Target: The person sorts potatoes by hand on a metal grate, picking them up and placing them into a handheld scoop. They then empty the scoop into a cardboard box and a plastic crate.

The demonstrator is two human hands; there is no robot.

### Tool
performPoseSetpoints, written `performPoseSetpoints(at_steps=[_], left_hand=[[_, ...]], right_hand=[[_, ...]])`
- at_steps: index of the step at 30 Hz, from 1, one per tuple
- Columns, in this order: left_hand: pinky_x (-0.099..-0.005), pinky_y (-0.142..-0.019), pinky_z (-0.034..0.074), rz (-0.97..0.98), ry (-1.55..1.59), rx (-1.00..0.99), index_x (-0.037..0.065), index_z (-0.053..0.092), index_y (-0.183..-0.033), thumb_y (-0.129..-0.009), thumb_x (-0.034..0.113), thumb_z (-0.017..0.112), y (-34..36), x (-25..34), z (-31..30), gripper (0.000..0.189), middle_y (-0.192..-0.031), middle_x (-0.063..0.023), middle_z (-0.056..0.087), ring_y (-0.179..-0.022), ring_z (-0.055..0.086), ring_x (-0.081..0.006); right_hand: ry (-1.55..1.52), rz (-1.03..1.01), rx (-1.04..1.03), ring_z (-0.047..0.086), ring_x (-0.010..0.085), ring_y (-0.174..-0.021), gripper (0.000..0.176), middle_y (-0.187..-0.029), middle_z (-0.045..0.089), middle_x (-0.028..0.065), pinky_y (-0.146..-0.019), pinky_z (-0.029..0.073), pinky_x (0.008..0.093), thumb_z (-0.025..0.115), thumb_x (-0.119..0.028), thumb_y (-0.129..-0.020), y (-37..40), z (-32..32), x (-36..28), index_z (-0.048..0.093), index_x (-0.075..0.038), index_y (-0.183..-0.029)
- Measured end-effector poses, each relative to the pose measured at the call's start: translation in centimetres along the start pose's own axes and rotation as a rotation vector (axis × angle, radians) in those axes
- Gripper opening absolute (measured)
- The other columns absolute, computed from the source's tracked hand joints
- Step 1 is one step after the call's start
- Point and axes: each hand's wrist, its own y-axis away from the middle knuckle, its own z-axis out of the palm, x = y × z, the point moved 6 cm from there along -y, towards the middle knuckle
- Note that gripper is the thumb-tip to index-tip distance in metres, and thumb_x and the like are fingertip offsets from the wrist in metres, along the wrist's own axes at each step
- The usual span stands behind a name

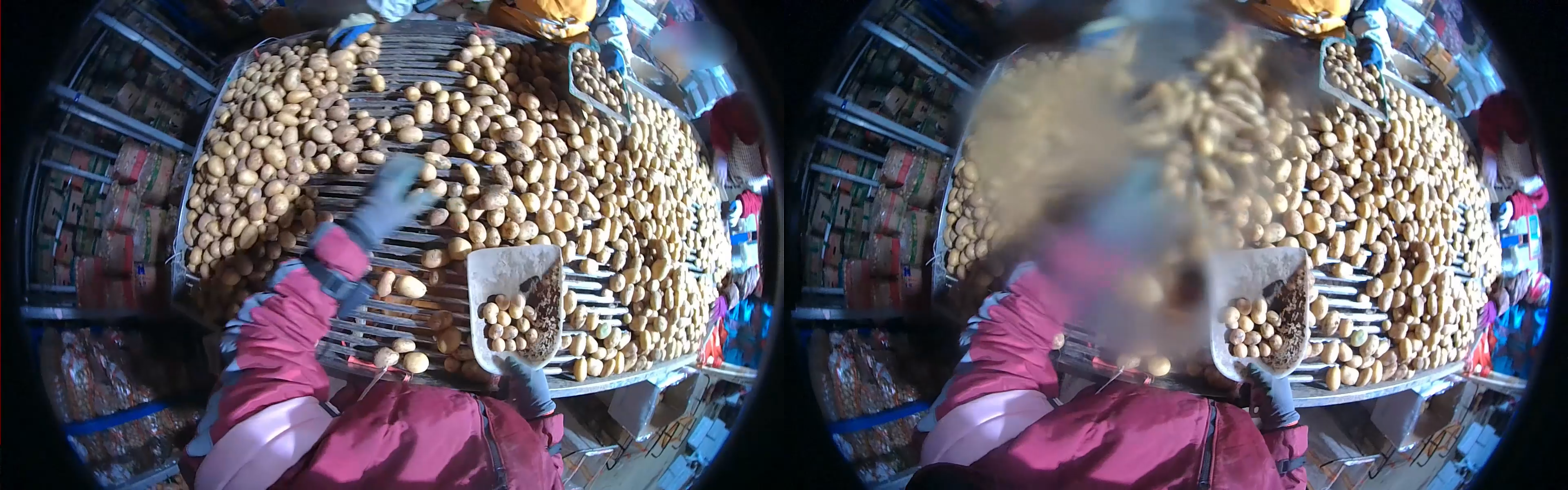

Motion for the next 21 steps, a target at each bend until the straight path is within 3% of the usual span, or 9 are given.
performPoseSetpoints(at_steps=[2, 3, 4, 6, 7, 12, 15, 19, 21], left_hand=[[-0.0459, -0.108, 0.042, -0.155, -0.537, 0.240, 0.002, 0.060, -0.130, -0.090, 0.040, 0.072, 4.2, -9.1, -7.6, 0.057, -0.127, -0.0214, 0.058, -0.117, 0.056, -0.0362], [-0.0473, -0.112, 0.038, -0.560, -0.491, 0.120, 0.003, 0.057, -0.136, -0.092, 0.046, 0.068, 5.0, -10.7, -13.0, 0.062, -0.142, -0.0224, 0.050, -0.128, 0.050, -0.0388], [-0.0483, -0.117, 0.033, -0.485, -0.869, 0.322, 0.006, 0.055, -0.140, -0.091, 0.054, 0.064, 9.0, -20.3, -15.3, 0.070, -0.153, -0.0198, 0.040, -0.138, 0.039, -0.0404], [-0.0522, -0.118, 0.028, -0.728, -0.762, 0.242, 0.009, 0.054, -0.143, -0.089, 0.062, 0.061, 11.7, -25.2, -20.9, 0.075, -0.160, -0.0160, 0.030, -0.145, 0.028, -0.0422], [-0.0539, -0.118, 0.028, -0.737, -0.817, 0.234, 0.011, 0.054, -0.143, -0.087, 0.064, 0.062, 11.6, -23.9, -20.7, 0.077, -0.161, -0.0160, 0.028, -0.145, 0.027, -0.0439], [-0.0598, -0.114, 0.032, -0.682, -0.541, 0.173, 0.019, 0.053, -0.144, -0.082, 0.063, 0.070, 7.8, -14.1, -13.6, 0.078, -0.153, -0.0197, 0.036, -0.135, 0.038, -0.0510], [-0.0572, -0.119, 0.025, -0.246, -0.643, -0.141, 0.020, 0.052, -0.146, -0.085, 0.058, 0.068, 7.8, -9.8, -4.1, 0.074, -0.155, -0.0170, 0.038, -0.144, 0.029, -0.0439], [-0.0523, -0.117, 0.028, -0.222, -0.438, 0.035, 0.013, 0.056, -0.140, -0.084, 0.047, 0.073, 11.4, -5.4, -6.5, 0.069, -0.152, -0.0180, 0.041, -0.140, 0.034, -0.0420], [-0.0490, -0.116, 0.030, -0.198, -0.297, 0.128, 0.008, 0.059, -0.137, -0.083, 0.040, 0.077, 12.6, -3.8, -7.9, 0.065, -0.150, -0.0187, 0.044, -0.138, 0.038, -0.0408]], right_hand=[[-0.559, 0.546, -0.124, 0.066, 0.0133, -0.071, 0.025, -0.091, 0.071, 0.0066, -0.054, 0.049, 0.0290, 0.059, -0.021, -0.099, -0.1, 0.5, -0.3, 0.070, -0.006, -0.115], [-0.465, 0.575, -0.180, 0.067, 0.0158, -0.079, 0.026, -0.093, 0.071, 0.0056, -0.065, 0.052, 0.0301, 0.059, -0.020, -0.099, 0.1, 0.6, 0.0, 0.070, -0.008, -0.119], [-0.461, 0.568, -0.193, 0.067, 0.0158, -0.079, 0.026, -0.093, 0.071, 0.0056, -0.065, 0.052, 0.0301, 0.059, -0.020, -0.099, 0.1, 0.9, 0.2, 0.070, -0.008, -0.119], [-0.565, 0.355, -0.105, 0.063, 0.0143, -0.064, 0.029, -0.084, 0.069, 0.0060, -0.057, 0.050, 0.0298, 0.057, -0.008, -0.095, -0.5, 0.9, 0.5, 0.068, -0.008, -0.122], [-0.045, -0.008, -0.087, 0.069, 0.0206, -0.078, 0.033, -0.094, 0.071, 0.0105, -0.069, 0.054, 0.0314, 0.057, -0.004, -0.091, -0.9, 0.3, -0.9, 0.068, -0.006, -0.122], [0.035, 0.064, -0.101, 0.070, 0.0238, -0.099, 0.031, -0.106, 0.073, 0.0119, -0.086, 0.054, 0.0310, 0.055, -0.003, -0.091, -1.0, 0.0, -1.8, 0.070, -0.005, -0.118], [-0.838, 0.614, 0.034, 0.066, 0.0185, -0.102, 0.030, -0.112, 0.072, 0.0092, -0.091, 0.051, 0.0309, 0.049, -0.012, -0.099, -0.4, 1.4, 1.0, 0.070, 0.001, -0.118], [-0.395, 0.558, -0.058, 0.065, 0.0178, -0.105, 0.036, -0.115, 0.070, 0.0090, -0.091, 0.049, 0.0299, 0.049, -0.022, -0.101, -0.1, 1.0, 2.8, 0.069, 0.002, -0.119], [-0.848, 0.569, 0.049, 0.065, 0.0162, -0.100, 0.037, -0.116, 0.070, 0.0076, -0.083, 0.052, 0.0297, 0.050, -0.026, -0.101, 0.2, 1.9, 6.1, 0.068, -0.001, -0.122]])
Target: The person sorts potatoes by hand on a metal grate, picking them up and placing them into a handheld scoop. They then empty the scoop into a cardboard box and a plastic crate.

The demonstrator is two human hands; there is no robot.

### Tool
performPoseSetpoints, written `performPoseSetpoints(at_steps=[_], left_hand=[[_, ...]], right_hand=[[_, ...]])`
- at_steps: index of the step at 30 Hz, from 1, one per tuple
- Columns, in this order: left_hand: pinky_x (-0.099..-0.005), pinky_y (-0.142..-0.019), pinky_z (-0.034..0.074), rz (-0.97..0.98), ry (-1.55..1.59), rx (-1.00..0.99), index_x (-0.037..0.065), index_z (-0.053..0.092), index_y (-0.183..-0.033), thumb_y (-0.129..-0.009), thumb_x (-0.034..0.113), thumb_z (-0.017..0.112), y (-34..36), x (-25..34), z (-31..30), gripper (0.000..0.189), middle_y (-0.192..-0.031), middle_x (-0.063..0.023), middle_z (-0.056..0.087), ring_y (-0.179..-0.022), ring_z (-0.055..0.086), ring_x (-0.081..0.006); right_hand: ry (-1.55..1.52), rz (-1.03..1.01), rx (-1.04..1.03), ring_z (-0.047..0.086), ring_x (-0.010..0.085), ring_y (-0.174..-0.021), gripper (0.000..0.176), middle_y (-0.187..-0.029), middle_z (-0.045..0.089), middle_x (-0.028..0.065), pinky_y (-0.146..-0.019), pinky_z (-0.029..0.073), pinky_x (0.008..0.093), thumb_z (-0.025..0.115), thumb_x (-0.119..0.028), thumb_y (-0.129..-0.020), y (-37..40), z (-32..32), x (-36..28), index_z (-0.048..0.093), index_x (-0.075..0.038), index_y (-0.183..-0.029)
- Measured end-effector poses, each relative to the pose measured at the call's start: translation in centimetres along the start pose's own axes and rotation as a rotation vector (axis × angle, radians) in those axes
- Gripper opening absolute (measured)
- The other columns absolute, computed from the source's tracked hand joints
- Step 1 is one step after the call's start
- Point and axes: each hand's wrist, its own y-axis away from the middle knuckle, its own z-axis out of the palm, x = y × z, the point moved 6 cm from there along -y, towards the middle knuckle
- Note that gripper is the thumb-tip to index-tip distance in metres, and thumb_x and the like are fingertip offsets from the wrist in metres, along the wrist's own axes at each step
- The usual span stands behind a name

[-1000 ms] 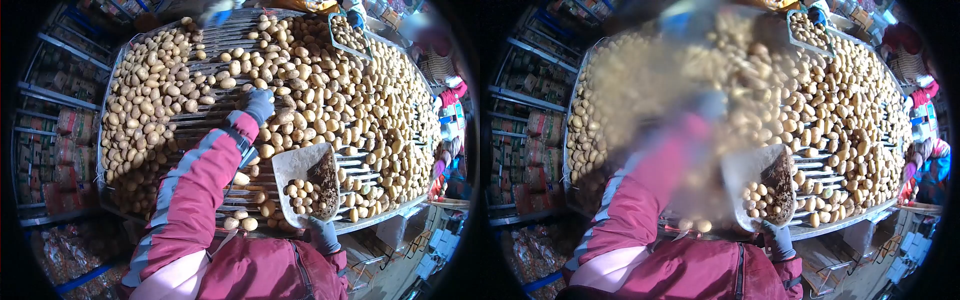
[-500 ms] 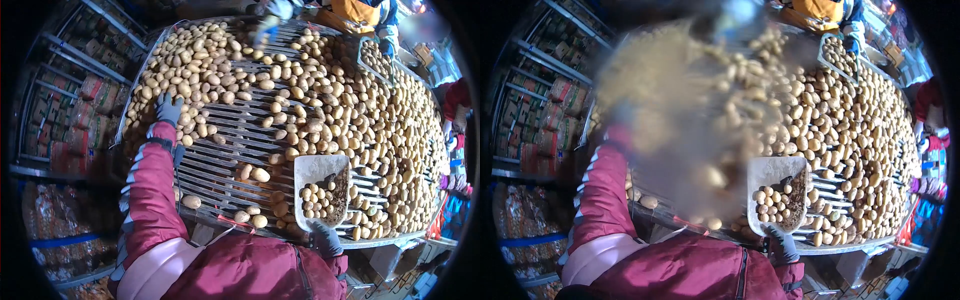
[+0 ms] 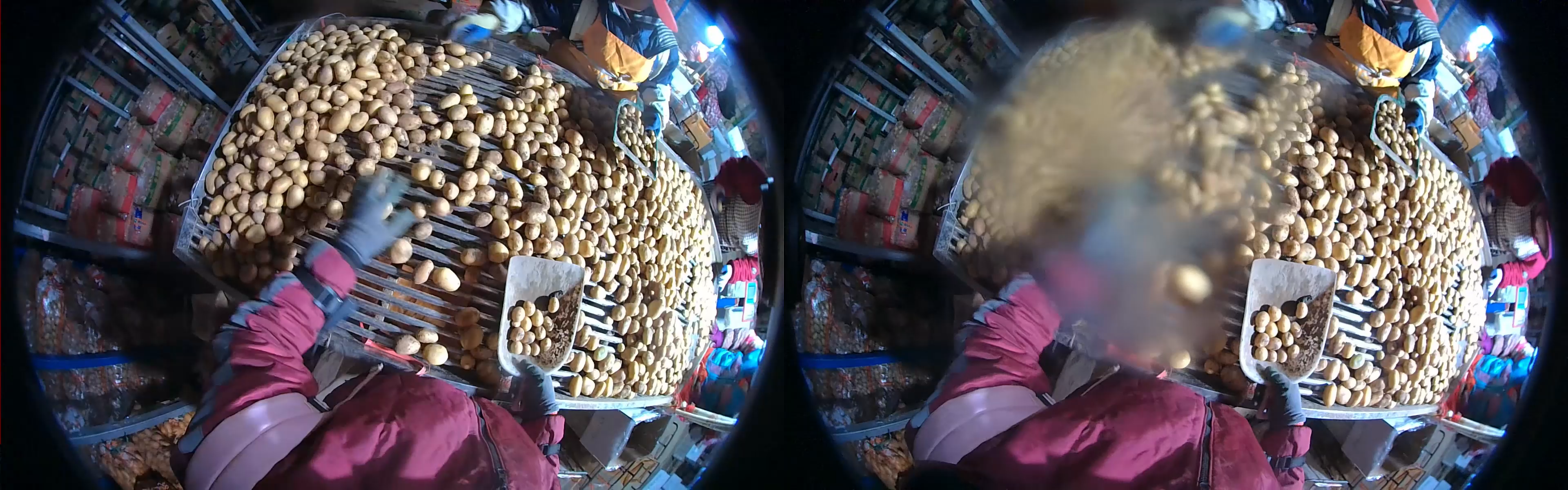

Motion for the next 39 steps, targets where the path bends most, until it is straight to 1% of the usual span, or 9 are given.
performPoseSetpoints(at_steps=[3, 5, 14, 16, 19, 23, 29, 33, 39], left_hand=[[-0.0504, -0.115, 0.033, -0.267, -0.174, 0.088, 0.010, 0.057, -0.139, -0.087, 0.043, 0.071, 0.1, -12.1, -3.4, 0.063, -0.148, -0.0203, 0.044, -0.136, 0.037, -0.0422], [-0.0534, -0.117, 0.028, -0.453, -0.441, 0.015, 0.013, 0.054, -0.143, -0.089, 0.055, 0.063, 0.3, -15.8, -4.5, 0.069, -0.151, -0.0223, 0.041, -0.140, 0.033, -0.0444], [-0.0568, -0.122, 0.017, -0.217, -0.274, -0.331, 0.013, 0.051, -0.146, -0.082, 0.058, 0.072, 3.8, 4.4, 9.1, 0.080, -0.161, -0.0196, 0.027, -0.148, 0.017, -0.0501], [-0.0518, -0.123, 0.019, -0.201, 0.369, -0.294, 0.014, 0.052, -0.146, -0.087, 0.056, 0.068, 6.2, 8.2, 12.6, 0.074, -0.162, -0.0192, 0.027, -0.151, 0.015, -0.0447], [-0.0488, -0.124, 0.019, 0.011, -0.066, -0.450, 0.016, 0.047, -0.151, -0.088, 0.052, 0.069, 9.9, 11.4, 17.0, 0.075, -0.164, -0.0163, 0.026, -0.153, 0.017, -0.0382], [-0.0435, -0.123, 0.024, -0.076, 0.307, -0.332, 0.012, 0.050, -0.148, -0.088, 0.043, 0.073, 12.0, 14.3, 10.3, 0.071, -0.161, -0.0187, 0.030, -0.148, 0.029, -0.0379], [-0.0433, -0.118, 0.033, -0.462, -0.261, -0.093, 0.010, 0.053, -0.145, -0.085, 0.040, 0.075, 18.1, -1.3, 8.0, 0.071, -0.157, -0.0197, 0.037, -0.145, 0.035, -0.0368], [-0.0432, -0.117, 0.034, -0.633, 0.012, 0.105, 0.010, 0.051, -0.146, -0.085, 0.038, 0.075, 22.1, -4.5, -1.6, 0.071, -0.155, -0.0225, 0.037, -0.142, 0.038, -0.0380], [-0.0474, -0.116, 0.035, -0.668, -0.311, 0.280, 0.006, 0.051, -0.143, -0.082, 0.041, 0.076, 25.8, -18.0, -8.1, 0.075, -0.152, -0.0277, 0.039, -0.141, 0.038, -0.0436]], right_hand=[[0.127, -0.043, -0.011, 0.066, 0.0148, -0.080, 0.039, -0.099, 0.072, 0.0064, -0.067, 0.049, 0.0260, 0.057, -0.031, -0.099, 1.9, 3.1, -2.8, 0.069, 0.000, -0.119], [0.010, -0.052, -0.025, 0.067, 0.0188, -0.097, 0.042, -0.113, 0.071, 0.0100, -0.080, 0.051, 0.0274, 0.057, -0.030, -0.098, -0.1, 0.9, -0.6, 0.067, 0.002, -0.122], [-0.100, -0.068, -0.134, 0.064, 0.0178, -0.086, 0.041, -0.112, 0.070, 0.0077, -0.077, 0.050, 0.0298, 0.052, -0.031, -0.099, 2.0, 5.3, -3.6, 0.063, -0.004, -0.128], [-0.080, -0.078, -0.189, 0.059, 0.0156, -0.075, 0.040, -0.105, 0.071, 0.0071, -0.068, 0.046, 0.0286, 0.053, -0.032, -0.098, 1.7, 4.5, -3.8, 0.063, -0.005, -0.126], [0.012, -0.063, -0.165, 0.054, 0.0133, -0.069, 0.035, -0.096, 0.069, 0.0041, -0.063, 0.044, 0.0281, 0.053, -0.030, -0.099, 0.1, 2.4, -3.2, 0.065, -0.006, -0.122], [0.189, -0.150, -0.204, 0.051, 0.0100, -0.064, 0.021, -0.075, 0.056, -0.0029, -0.055, 0.040, 0.0237, 0.051, -0.026, -0.102, 2.3, 3.8, -4.9, 0.066, -0.013, -0.109], [-0.195, 0.006, -0.233, 0.053, 0.0177, -0.052, 0.024, -0.070, 0.059, 0.0036, -0.044, 0.045, 0.0305, 0.062, -0.036, -0.094, 1.7, 3.7, -3.3, 0.061, -0.013, -0.101], [-0.143, -0.087, -0.179, 0.052, 0.0188, -0.053, 0.029, -0.069, 0.055, 0.0045, -0.044, 0.045, 0.0323, 0.060, -0.037, -0.095, 0.6, 3.4, -3.2, 0.060, -0.009, -0.103], [-0.258, -0.199, -0.162, 0.053, 0.0155, -0.066, 0.019, -0.074, 0.055, -0.0009, -0.062, 0.044, 0.0312, 0.062, -0.034, -0.095, 0.7, 4.2, -3.4, 0.063, -0.014, -0.095]])
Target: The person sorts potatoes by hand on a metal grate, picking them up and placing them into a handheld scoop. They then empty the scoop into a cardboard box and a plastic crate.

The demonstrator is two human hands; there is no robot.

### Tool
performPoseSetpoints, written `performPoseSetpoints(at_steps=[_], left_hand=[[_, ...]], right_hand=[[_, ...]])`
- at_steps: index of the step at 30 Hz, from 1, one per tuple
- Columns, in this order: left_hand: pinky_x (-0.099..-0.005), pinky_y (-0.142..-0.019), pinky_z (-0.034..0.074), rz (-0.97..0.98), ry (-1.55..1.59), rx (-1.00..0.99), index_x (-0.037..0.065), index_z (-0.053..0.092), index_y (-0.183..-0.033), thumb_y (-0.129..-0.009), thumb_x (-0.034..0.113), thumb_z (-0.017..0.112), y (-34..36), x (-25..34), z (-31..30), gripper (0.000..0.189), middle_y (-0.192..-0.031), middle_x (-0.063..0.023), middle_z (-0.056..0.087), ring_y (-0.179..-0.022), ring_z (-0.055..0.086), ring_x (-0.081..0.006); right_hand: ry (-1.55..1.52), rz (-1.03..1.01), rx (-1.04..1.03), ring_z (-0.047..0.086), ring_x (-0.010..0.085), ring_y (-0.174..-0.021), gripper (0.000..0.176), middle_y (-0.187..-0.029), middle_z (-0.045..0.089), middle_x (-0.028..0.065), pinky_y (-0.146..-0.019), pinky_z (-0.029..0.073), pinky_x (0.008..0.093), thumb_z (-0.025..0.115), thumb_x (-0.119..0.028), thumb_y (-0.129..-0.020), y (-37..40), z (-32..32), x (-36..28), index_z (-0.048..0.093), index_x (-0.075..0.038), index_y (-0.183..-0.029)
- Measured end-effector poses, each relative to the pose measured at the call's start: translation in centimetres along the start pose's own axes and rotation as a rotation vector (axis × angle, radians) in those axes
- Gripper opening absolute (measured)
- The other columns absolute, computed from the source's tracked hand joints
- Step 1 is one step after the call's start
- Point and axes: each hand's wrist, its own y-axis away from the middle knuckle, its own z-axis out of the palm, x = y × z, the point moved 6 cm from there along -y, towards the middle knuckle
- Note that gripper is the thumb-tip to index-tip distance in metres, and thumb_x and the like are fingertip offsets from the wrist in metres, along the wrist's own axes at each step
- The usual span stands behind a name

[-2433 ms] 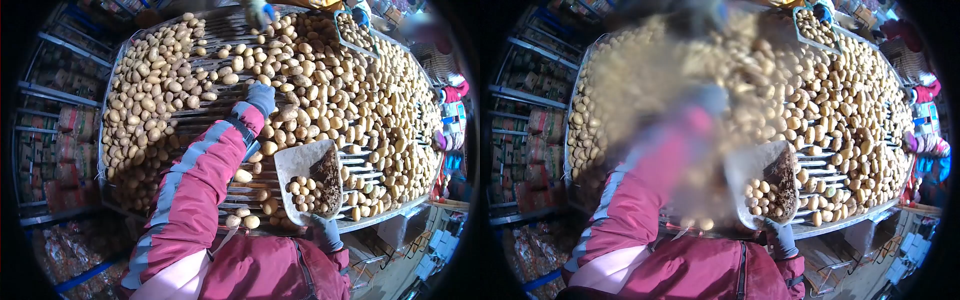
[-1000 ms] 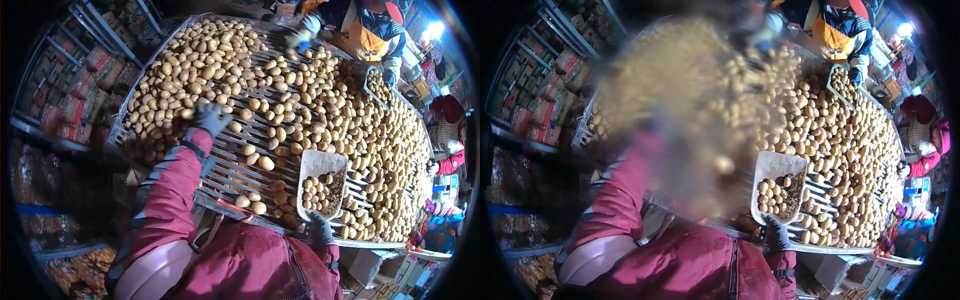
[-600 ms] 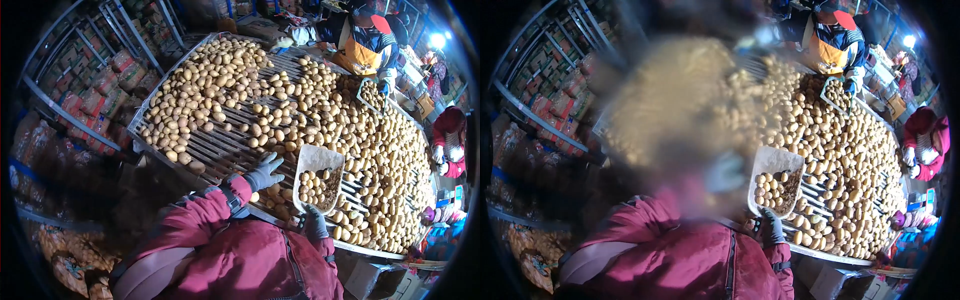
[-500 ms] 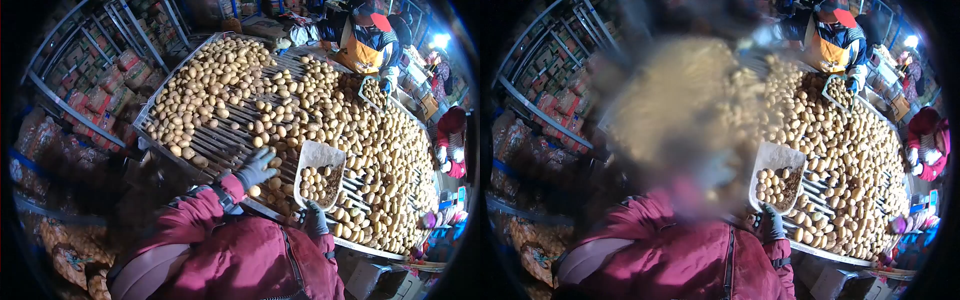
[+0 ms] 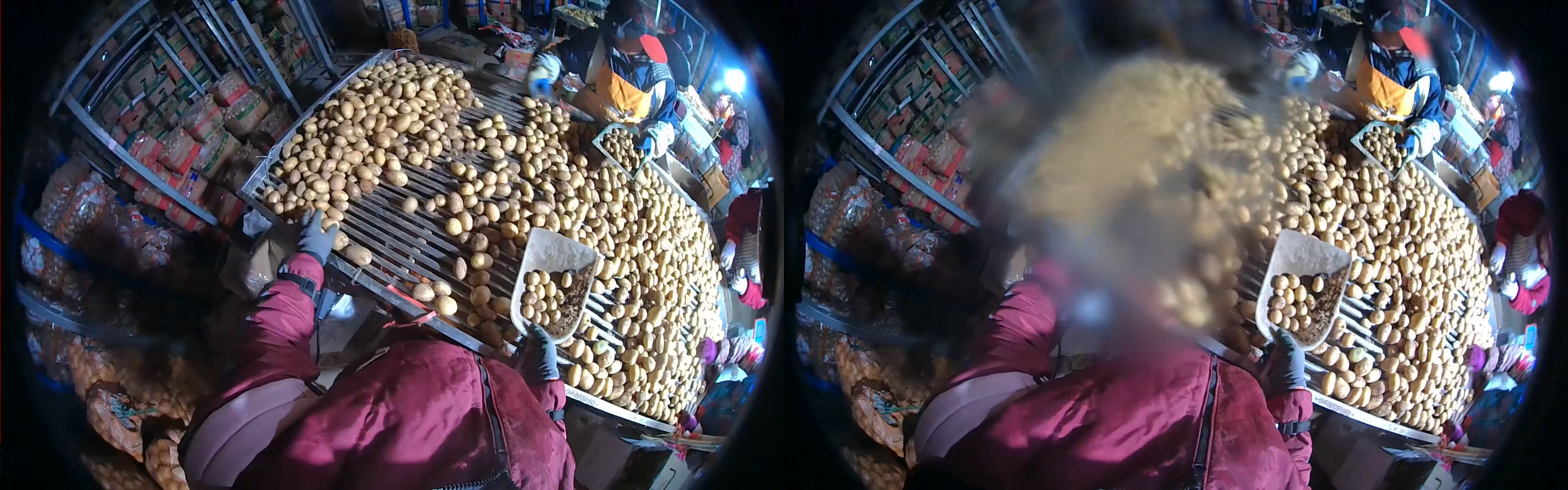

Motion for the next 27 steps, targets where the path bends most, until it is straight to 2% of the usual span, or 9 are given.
performPoseSetpoints(at_steps=[4, 7, 8, 10, 13, 17, 19, 22, 27], left_hand=[[-0.0512, -0.114, 0.037, -0.104, -0.075, 0.021, 0.010, 0.045, -0.150, -0.085, 0.050, 0.072, -5.2, -9.1, 1.4, 0.081, -0.149, -0.0305, 0.042, -0.138, 0.041, -0.0459], [-0.0509, -0.112, 0.039, -0.257, 0.042, -0.145, 0.012, 0.039, -0.154, -0.085, 0.054, 0.071, -5.9, -5.4, -0.6, 0.086, -0.148, -0.0315, 0.043, -0.136, 0.044, -0.0460], [-0.0495, -0.109, 0.042, -0.160, 0.444, -0.173, 0.012, 0.037, -0.155, -0.084, 0.060, 0.068, -7.4, -6.9, 5.0, 0.091, -0.148, -0.0310, 0.044, -0.134, 0.047, -0.0454], [-0.0510, -0.109, 0.041, -0.210, -0.049, -0.246, 0.009, 0.035, -0.155, -0.086, 0.062, 0.066, -5.4, 2.6, -0.4, 0.092, -0.148, -0.0291, 0.044, -0.134, 0.047, -0.0452], [-0.0536, -0.115, 0.032, -0.237, 0.397, -0.417, 0.009, 0.044, -0.150, -0.085, 0.063, 0.066, -3.0, 9.6, 1.5, 0.087, -0.150, -0.0248, 0.043, -0.139, 0.040, -0.0445], [-0.0532, -0.120, 0.026, 0.339, 0.239, -0.477, 0.015, 0.058, -0.140, -0.080, 0.061, 0.070, 4.7, 20.7, 6.0, 0.076, -0.151, -0.0181, 0.046, -0.143, 0.034, -0.0414], [-0.0517, -0.119, 0.027, 0.372, 0.290, -0.453, 0.015, 0.057, -0.141, -0.081, 0.058, 0.070, 5.3, 21.0, 4.9, 0.075, -0.150, -0.0189, 0.046, -0.142, 0.036, -0.0405], [-0.0472, -0.117, 0.033, 0.481, 0.430, -0.372, 0.015, 0.054, -0.145, -0.084, 0.049, 0.072, 5.9, 22.6, 2.0, 0.073, -0.149, -0.0214, 0.046, -0.139, 0.042, -0.0378], [-0.0484, -0.113, 0.038, 0.101, 0.144, 0.036, 0.007, 0.050, -0.144, -0.090, 0.049, 0.069, -9.2, 5.8, -1.6, 0.070, -0.149, -0.0266, 0.042, -0.139, 0.041, -0.0406]], right_hand=[[0.206, -0.082, 0.123, 0.057, 0.0208, -0.055, 0.030, -0.069, 0.060, 0.0048, -0.049, 0.046, 0.0349, 0.062, -0.039, -0.093, -0.1, 0.2, -0.3, 0.064, -0.009, -0.092], [0.339, -0.059, 0.147, 0.053, 0.0204, -0.048, 0.034, -0.062, 0.055, 0.0045, -0.047, 0.044, 0.0345, 0.061, -0.043, -0.093, 1.4, 2.6, -0.1, 0.063, -0.011, -0.084], [0.370, -0.023, 0.152, 0.051, 0.0199, -0.046, 0.035, -0.059, 0.052, 0.0043, -0.046, 0.044, 0.0342, 0.061, -0.045, -0.093, 1.7, 3.0, 0.4, 0.062, -0.011, -0.082], [0.425, -0.014, 0.167, 0.050, 0.0198, -0.045, 0.035, -0.057, 0.051, 0.0041, -0.046, 0.043, 0.0342, 0.060, -0.045, -0.093, 1.3, 2.8, 1.3, 0.062, -0.012, -0.081], [0.162, -0.221, 0.246, 0.056, 0.0152, -0.062, 0.031, -0.076, 0.059, 0.0016, -0.054, 0.044, 0.0317, 0.062, -0.039, -0.093, 2.4, 6.3, 1.5, 0.067, -0.009, -0.091], [0.259, -0.198, 0.128, 0.056, 0.0125, -0.068, 0.028, -0.083, 0.059, -0.0004, -0.057, 0.045, 0.0301, 0.064, -0.035, -0.092, -0.9, 3.5, 3.9, 0.068, -0.008, -0.098], [0.899, -0.382, -0.022, 0.055, 0.0126, -0.067, 0.027, -0.081, 0.059, -0.0004, -0.058, 0.047, 0.0302, 0.065, -0.034, -0.091, 0.2, 6.8, 2.5, 0.067, -0.008, -0.099], [0.505, -0.111, 0.046, 0.055, 0.0129, -0.068, 0.025, -0.080, 0.058, -0.0009, -0.059, 0.049, 0.0302, 0.064, -0.032, -0.092, 2.3, 9.5, 3.4, 0.067, -0.007, -0.100], [0.158, -0.116, 0.134, 0.061, 0.0162, -0.091, 0.023, -0.100, 0.068, 0.0049, -0.083, 0.049, 0.0304, 0.054, -0.022, -0.100, 2.1, 8.2, 5.2, 0.069, -0.005, -0.106]])
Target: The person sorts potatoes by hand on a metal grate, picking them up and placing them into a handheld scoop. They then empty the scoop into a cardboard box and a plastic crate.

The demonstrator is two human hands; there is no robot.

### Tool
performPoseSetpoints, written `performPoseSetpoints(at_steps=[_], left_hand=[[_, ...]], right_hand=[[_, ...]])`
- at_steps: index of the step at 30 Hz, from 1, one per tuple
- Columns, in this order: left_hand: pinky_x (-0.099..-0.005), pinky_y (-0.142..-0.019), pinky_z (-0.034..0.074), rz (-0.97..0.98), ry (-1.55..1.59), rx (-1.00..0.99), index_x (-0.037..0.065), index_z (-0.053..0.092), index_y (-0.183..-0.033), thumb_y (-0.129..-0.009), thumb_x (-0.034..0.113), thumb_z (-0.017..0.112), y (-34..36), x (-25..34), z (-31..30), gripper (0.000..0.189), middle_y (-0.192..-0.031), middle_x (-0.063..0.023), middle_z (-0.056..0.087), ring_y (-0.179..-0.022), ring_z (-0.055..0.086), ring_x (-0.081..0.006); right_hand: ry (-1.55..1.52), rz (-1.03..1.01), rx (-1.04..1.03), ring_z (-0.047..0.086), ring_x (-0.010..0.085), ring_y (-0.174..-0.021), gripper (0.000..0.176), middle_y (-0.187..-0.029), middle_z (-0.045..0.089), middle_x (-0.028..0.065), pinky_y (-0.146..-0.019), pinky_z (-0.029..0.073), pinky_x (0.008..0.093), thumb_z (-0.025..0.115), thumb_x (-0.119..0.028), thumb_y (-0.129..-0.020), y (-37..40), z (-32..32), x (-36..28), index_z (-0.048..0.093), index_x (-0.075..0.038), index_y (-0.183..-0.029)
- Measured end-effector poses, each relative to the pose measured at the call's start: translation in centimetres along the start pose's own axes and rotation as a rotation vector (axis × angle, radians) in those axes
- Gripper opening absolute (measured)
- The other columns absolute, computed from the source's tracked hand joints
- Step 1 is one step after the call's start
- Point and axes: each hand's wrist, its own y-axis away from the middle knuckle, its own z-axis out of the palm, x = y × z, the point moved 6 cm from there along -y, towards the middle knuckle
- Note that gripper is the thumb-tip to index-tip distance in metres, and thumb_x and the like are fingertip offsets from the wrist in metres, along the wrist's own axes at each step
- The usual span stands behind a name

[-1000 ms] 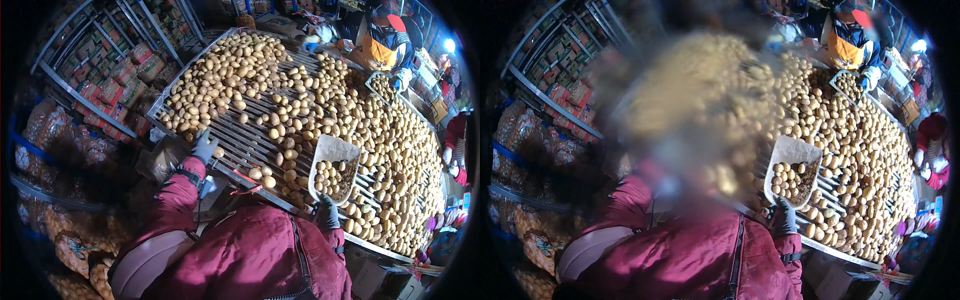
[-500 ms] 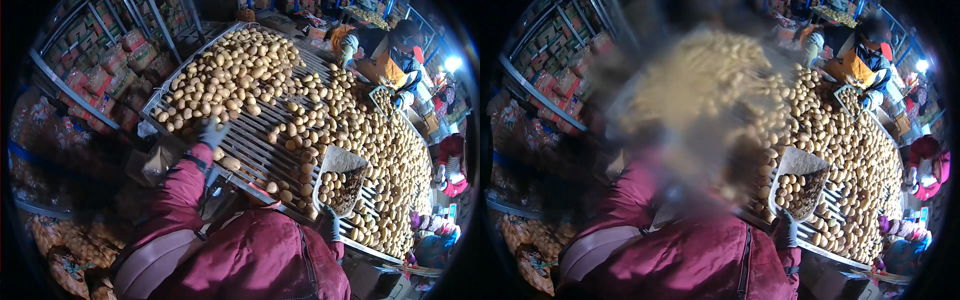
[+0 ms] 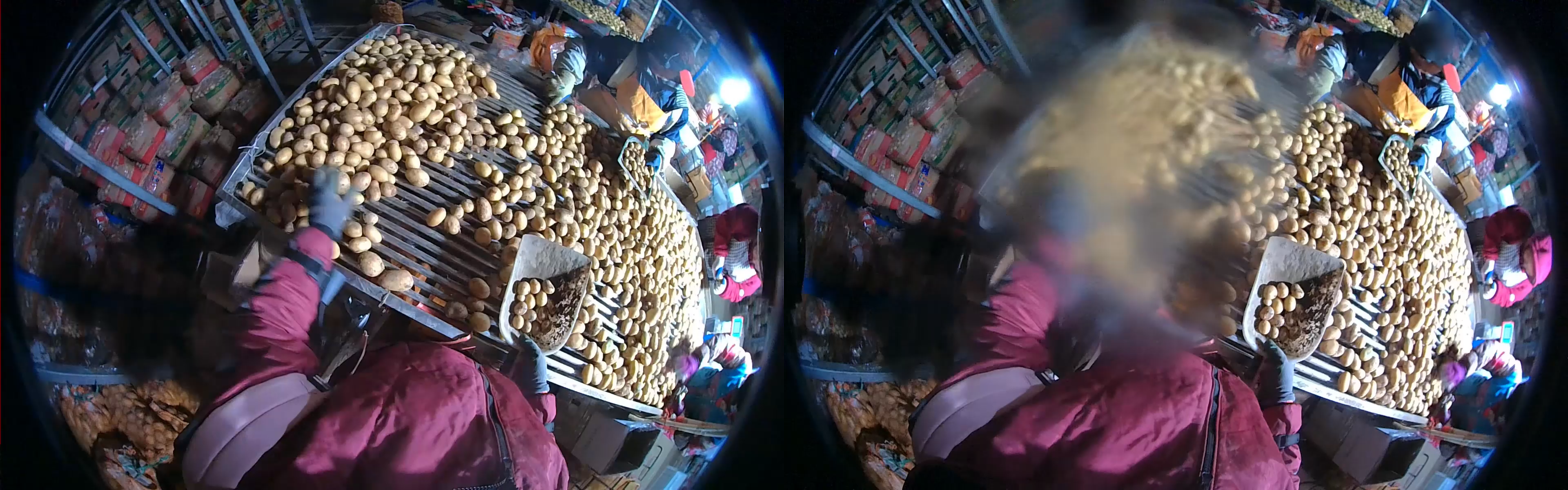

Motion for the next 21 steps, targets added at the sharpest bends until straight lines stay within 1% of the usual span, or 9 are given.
performPoseSetpoints(at_steps=[4, 6, 7, 11, 12, 14, 16, 18, 21], left_hand=[[-0.0500, -0.117, 0.033, -0.339, 0.095, -0.050, 0.013, 0.048, -0.147, -0.086, 0.060, 0.069, -5.0, -10.9, 0.8, 0.080, -0.151, -0.0276, 0.040, -0.141, 0.038, -0.0415], [-0.0523, -0.117, 0.031, -0.209, 0.073, -0.120, 0.015, 0.051, -0.145, -0.084, 0.065, 0.067, -5.4, -8.6, 3.5, 0.080, -0.153, -0.0264, 0.039, -0.143, 0.037, -0.0405], [-0.0535, -0.114, 0.033, -0.176, -0.217, -0.366, 0.016, 0.055, -0.142, -0.083, 0.067, 0.066, -4.5, -1.2, -0.9, 0.079, -0.153, -0.0224, 0.041, -0.141, 0.039, -0.0395], [-0.0487, -0.110, 0.039, -0.002, 0.187, -0.297, 0.014, 0.063, -0.133, -0.083, 0.063, 0.069, 1.8, 0.9, 7.5, 0.070, -0.153, -0.0163, 0.039, -0.136, 0.043, -0.0370], [-0.0497, -0.111, 0.039, -0.048, 0.145, -0.539, 0.013, 0.060, -0.135, -0.083, 0.059, 0.072, 3.2, 5.1, 5.2, 0.071, -0.157, -0.0145, 0.034, -0.138, 0.041, -0.0372], [-0.0566, -0.115, 0.032, 0.163, -0.075, -0.558, 0.014, 0.055, -0.141, -0.081, 0.057, 0.073, 6.3, 11.7, 0.6, 0.075, -0.160, -0.0137, 0.027, -0.141, 0.031, -0.0495], [-0.0603, -0.118, 0.025, 0.315, 0.052, -0.524, 0.018, 0.052, -0.146, -0.080, 0.058, 0.072, 10.3, 12.0, 6.2, 0.079, -0.160, -0.0145, 0.029, -0.143, 0.026, -0.0506], [-0.0555, -0.122, 0.020, 0.717, 0.221, -0.508, 0.014, 0.052, -0.146, -0.083, 0.057, 0.070, 14.9, 14.8, 8.8, 0.079, -0.160, -0.0193, 0.032, -0.148, 0.024, -0.0430], [-0.0543, -0.119, 0.025, 0.517, 0.326, -0.504, 0.013, 0.048, -0.148, -0.084, 0.057, 0.069, 13.3, 16.3, 2.8, 0.081, -0.158, -0.0211, 0.034, -0.145, 0.029, -0.0434]], right_hand=[[0.442, -0.149, -0.017, 0.063, 0.0160, -0.082, 0.038, -0.098, 0.067, 0.0031, -0.065, 0.052, 0.0305, 0.061, -0.032, -0.096, 0.0, -1.7, 1.1, 0.066, -0.003, -0.119], [0.478, -0.249, -0.015, 0.061, 0.0152, -0.079, 0.034, -0.094, 0.066, 0.0019, -0.064, 0.051, 0.0299, 0.059, -0.032, -0.096, 0.4, -1.2, 0.7, 0.067, -0.004, -0.115], [0.299, -0.048, 0.027, 0.059, 0.0143, -0.075, 0.029, -0.091, 0.064, 0.0008, -0.063, 0.049, 0.0292, 0.058, -0.031, -0.097, 2.1, 1.1, -0.5, 0.067, -0.006, -0.109], [0.003, 0.115, 0.036, 0.055, 0.0132, -0.068, 0.019, -0.083, 0.059, -0.0014, -0.060, 0.046, 0.0282, 0.059, -0.028, -0.095, 1.3, 2.8, 0.7, 0.065, -0.010, -0.095], [0.009, 0.124, 0.025, 0.055, 0.0132, -0.068, 0.019, -0.083, 0.059, -0.0014, -0.060, 0.046, 0.0282, 0.059, -0.028, -0.095, 0.6, 2.8, 1.2, 0.065, -0.010, -0.095], [0.063, 0.087, 0.003, 0.058, 0.0126, -0.071, 0.020, -0.086, 0.062, -0.0006, -0.062, 0.048, 0.0290, 0.061, -0.026, -0.093, -1.1, 2.8, 1.8, 0.066, -0.009, -0.102], [0.046, -0.207, 0.021, 0.059, 0.0138, -0.069, 0.027, -0.085, 0.063, 0.0021, -0.060, 0.051, 0.0328, 0.062, -0.025, -0.092, 0.4, 8.2, -1.5, 0.067, -0.007, -0.111], [0.230, -0.099, -0.037, 0.058, 0.0133, -0.067, 0.027, -0.084, 0.063, 0.0002, -0.059, 0.049, 0.0310, 0.064, -0.030, -0.092, -0.4, 7.7, -1.4, 0.068, -0.008, -0.107], [0.324, 0.142, -0.030, 0.058, 0.0130, -0.069, 0.028, -0.087, 0.063, -0.0015, -0.061, 0.050, 0.0295, 0.065, -0.034, -0.092, 0.0, 8.6, -1.7, 0.068, -0.008, -0.103]])
